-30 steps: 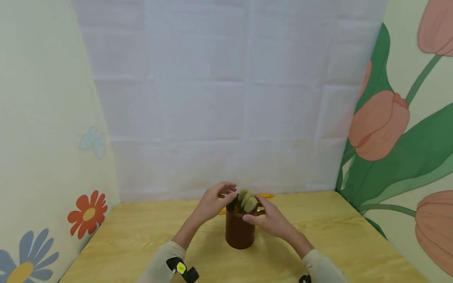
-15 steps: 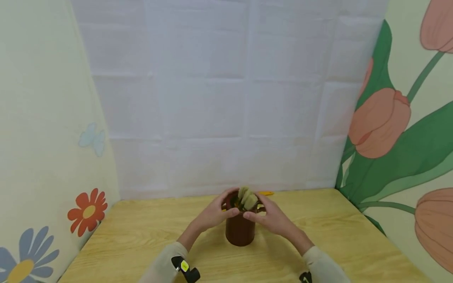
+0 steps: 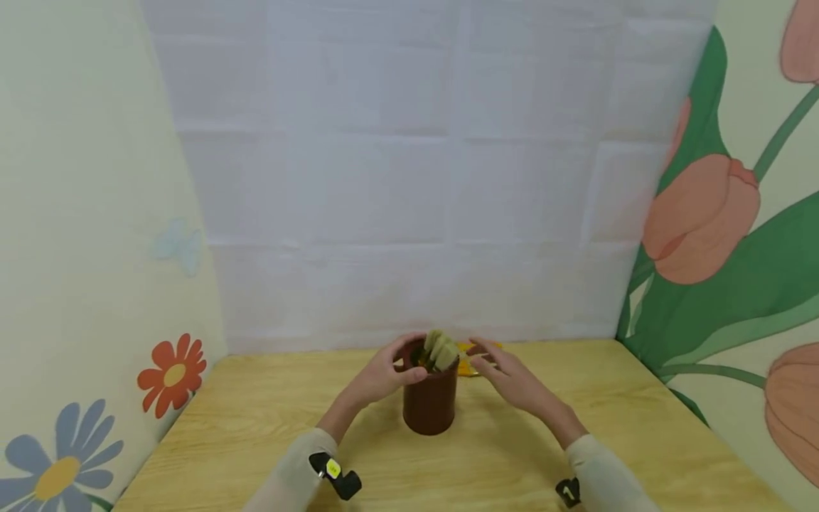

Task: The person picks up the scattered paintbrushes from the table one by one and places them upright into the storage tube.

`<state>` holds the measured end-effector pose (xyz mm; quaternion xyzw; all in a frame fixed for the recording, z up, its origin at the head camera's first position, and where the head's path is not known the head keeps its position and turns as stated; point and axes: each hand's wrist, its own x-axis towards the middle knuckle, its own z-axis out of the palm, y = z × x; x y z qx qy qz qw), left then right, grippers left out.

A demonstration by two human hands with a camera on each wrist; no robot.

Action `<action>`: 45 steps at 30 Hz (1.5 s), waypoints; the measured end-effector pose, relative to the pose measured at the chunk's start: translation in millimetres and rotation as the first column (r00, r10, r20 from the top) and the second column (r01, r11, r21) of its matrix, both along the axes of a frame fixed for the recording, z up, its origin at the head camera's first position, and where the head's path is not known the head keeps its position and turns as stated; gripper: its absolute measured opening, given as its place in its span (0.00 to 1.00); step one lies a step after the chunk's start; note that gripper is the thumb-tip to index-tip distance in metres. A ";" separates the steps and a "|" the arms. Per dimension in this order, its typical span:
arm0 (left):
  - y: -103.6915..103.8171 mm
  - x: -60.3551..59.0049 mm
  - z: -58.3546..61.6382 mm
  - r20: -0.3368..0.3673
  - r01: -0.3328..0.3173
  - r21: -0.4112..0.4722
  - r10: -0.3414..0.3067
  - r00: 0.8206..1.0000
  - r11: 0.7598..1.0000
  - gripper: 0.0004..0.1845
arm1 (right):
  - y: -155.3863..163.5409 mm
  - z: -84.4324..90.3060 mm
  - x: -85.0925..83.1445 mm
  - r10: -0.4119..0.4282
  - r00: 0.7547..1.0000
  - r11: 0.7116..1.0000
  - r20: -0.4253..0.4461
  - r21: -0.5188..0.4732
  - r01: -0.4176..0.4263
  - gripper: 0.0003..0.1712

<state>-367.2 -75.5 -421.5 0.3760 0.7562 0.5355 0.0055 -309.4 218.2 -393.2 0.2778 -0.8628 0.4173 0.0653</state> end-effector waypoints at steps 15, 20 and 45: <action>-0.5 -0.6 -7.8 -0.002 -0.038 0.017 0.038 0.999 0.999 0.37 | 14.5 -38.5 -62.8 -0.033 0.996 0.930 -0.081 0.363 0.060 0.16; 2.1 0.3 -9.3 0.006 -0.040 0.006 0.040 0.999 0.999 0.37 | 24.4 -50.9 -65.9 0.010 0.980 0.893 -0.199 0.444 0.081 0.12; 10.8 -2.1 -10.3 0.012 -0.013 0.005 0.013 1.000 1.000 0.40 | 52.7 -31.4 -53.1 -0.123 0.977 0.928 -0.174 0.328 0.176 0.15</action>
